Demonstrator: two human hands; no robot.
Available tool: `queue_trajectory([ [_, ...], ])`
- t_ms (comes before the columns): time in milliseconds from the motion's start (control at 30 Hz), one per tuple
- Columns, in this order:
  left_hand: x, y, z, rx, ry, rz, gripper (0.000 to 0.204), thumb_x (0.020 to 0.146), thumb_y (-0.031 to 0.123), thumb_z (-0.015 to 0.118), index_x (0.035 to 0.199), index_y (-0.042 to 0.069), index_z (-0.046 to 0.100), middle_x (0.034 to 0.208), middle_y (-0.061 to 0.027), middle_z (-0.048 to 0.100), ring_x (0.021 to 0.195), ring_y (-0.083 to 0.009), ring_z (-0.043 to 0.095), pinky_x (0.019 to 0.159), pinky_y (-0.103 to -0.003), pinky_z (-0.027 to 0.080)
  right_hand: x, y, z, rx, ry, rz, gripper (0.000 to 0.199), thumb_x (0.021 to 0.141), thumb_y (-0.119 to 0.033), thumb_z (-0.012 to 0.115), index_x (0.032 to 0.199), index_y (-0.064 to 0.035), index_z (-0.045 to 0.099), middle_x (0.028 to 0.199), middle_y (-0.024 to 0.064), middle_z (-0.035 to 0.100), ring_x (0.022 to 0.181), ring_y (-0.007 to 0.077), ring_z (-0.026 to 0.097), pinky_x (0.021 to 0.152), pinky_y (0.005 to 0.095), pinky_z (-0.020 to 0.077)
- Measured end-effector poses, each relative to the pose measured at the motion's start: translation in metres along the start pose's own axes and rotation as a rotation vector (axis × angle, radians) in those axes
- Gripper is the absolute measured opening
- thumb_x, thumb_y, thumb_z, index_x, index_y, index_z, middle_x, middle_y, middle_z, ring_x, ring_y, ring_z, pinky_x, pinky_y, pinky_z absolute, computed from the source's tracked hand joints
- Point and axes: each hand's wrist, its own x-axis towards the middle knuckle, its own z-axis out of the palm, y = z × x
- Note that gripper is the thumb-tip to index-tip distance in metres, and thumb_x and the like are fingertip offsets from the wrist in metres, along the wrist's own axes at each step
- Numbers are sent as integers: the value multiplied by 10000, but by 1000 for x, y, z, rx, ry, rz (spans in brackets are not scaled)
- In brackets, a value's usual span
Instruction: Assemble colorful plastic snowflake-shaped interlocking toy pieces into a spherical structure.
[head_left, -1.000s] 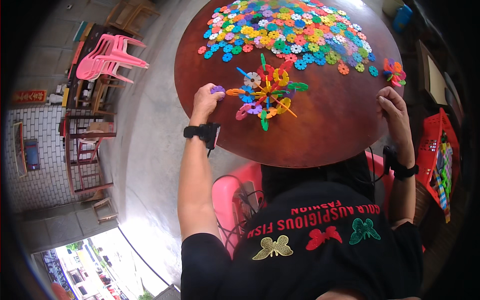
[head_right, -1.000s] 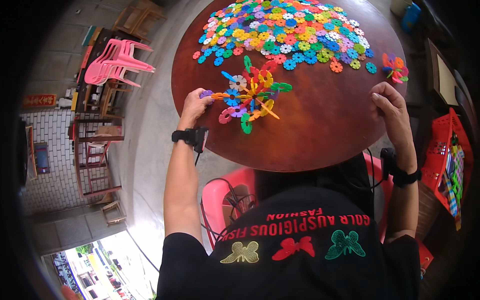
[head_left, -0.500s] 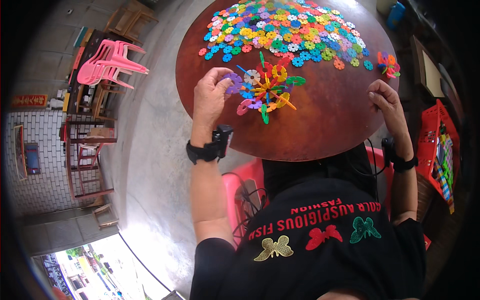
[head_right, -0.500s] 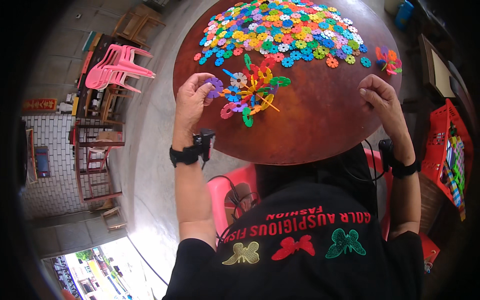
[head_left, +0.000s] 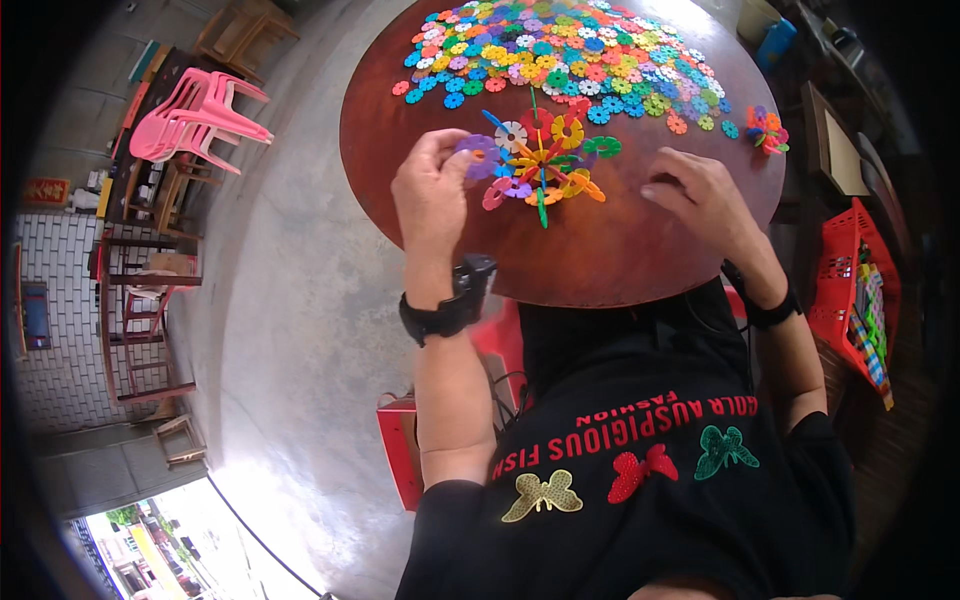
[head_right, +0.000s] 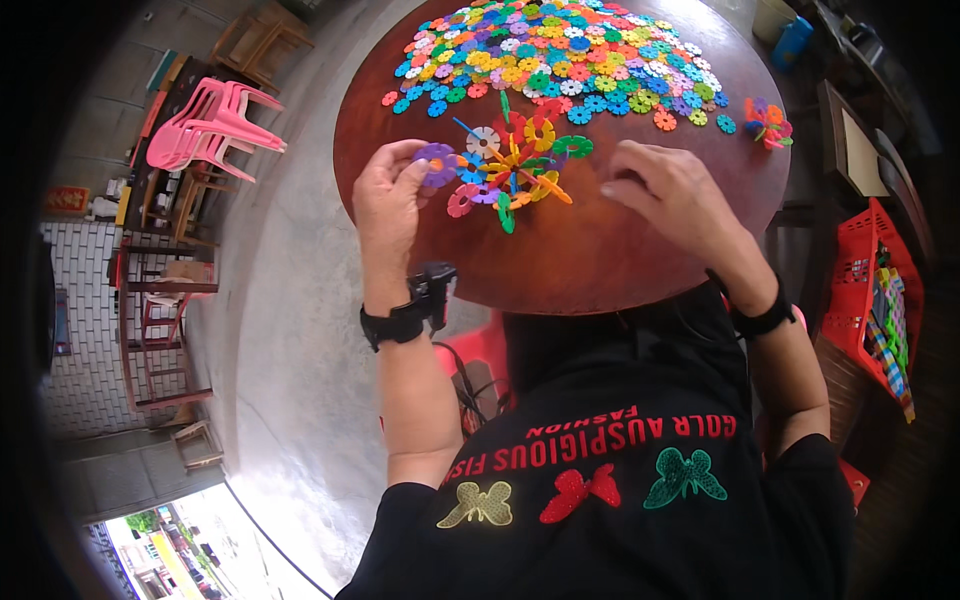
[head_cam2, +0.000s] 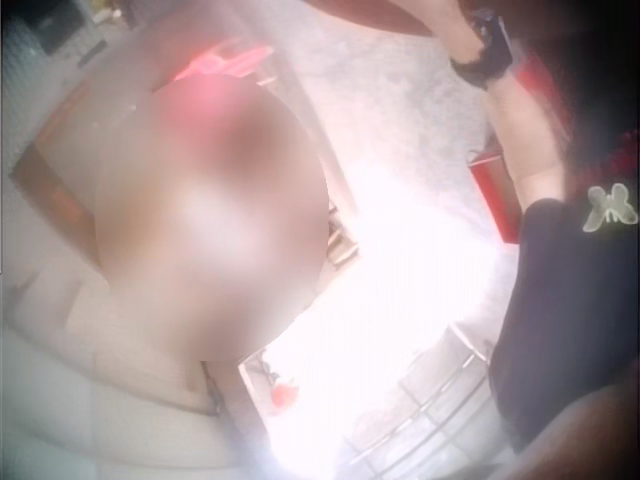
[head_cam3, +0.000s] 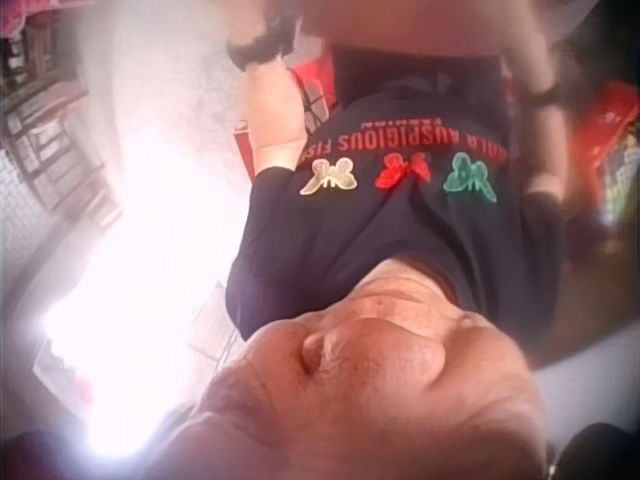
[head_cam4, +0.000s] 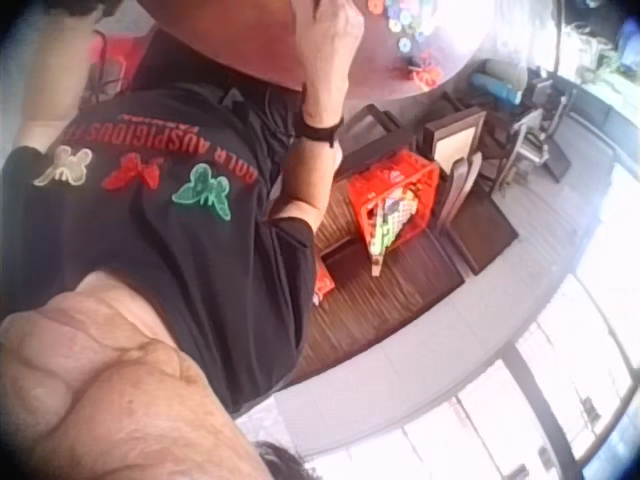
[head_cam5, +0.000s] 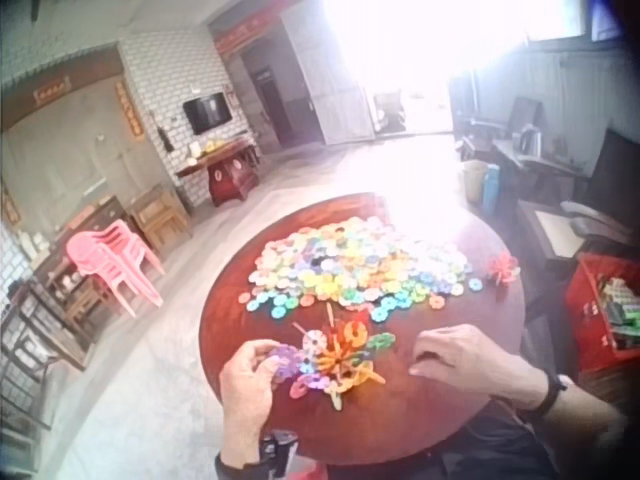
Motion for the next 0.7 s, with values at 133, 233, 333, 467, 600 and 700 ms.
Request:
queue_trajectory([
  [133,-1,4,11,166,-75,12,145,831,12,586,968,-14,623,849,-104,689,725,-127,659,626,-262,535,15,-12,24,-17,0,-87,203,829,-188,630,872,-27,513,746,142,595,715,345,587,611,414,440],
  [233,-1,11,2,177,-35,20,119,831,20,596,943,-9,626,824,-80,681,681,-117,643,568,-253,514,17,-22,21,-8,-3,-51,171,813,-164,631,848,-30,530,750,143,603,720,341,590,616,410,440],
  [333,2,6,-16,82,77,13,102,827,20,611,926,3,627,797,-51,666,648,-99,623,522,-235,485,11,-22,15,-24,-17,46,162,791,-144,635,836,-25,535,746,151,601,716,345,588,615,407,439],
  [467,7,8,-38,-35,128,13,93,840,40,624,931,17,618,788,-36,656,637,-83,607,540,-217,476,-5,-23,8,-55,-31,172,177,770,-132,640,835,-9,530,732,164,588,702,355,583,605,403,436],
  [600,4,7,-50,-12,132,3,129,863,83,628,979,33,603,812,-16,648,647,-80,611,536,-190,464,-16,-21,1,-111,-60,218,182,765,-127,645,829,-3,529,726,165,586,695,358,579,599,403,433],
  [700,2,7,-52,-27,147,18,129,864,86,628,977,31,603,817,-26,649,648,-82,613,540,-192,469,-19,-24,-6,-136,-18,167,178,760,-110,647,830,3,528,710,161,579,679,345,580,594,392,431],
])
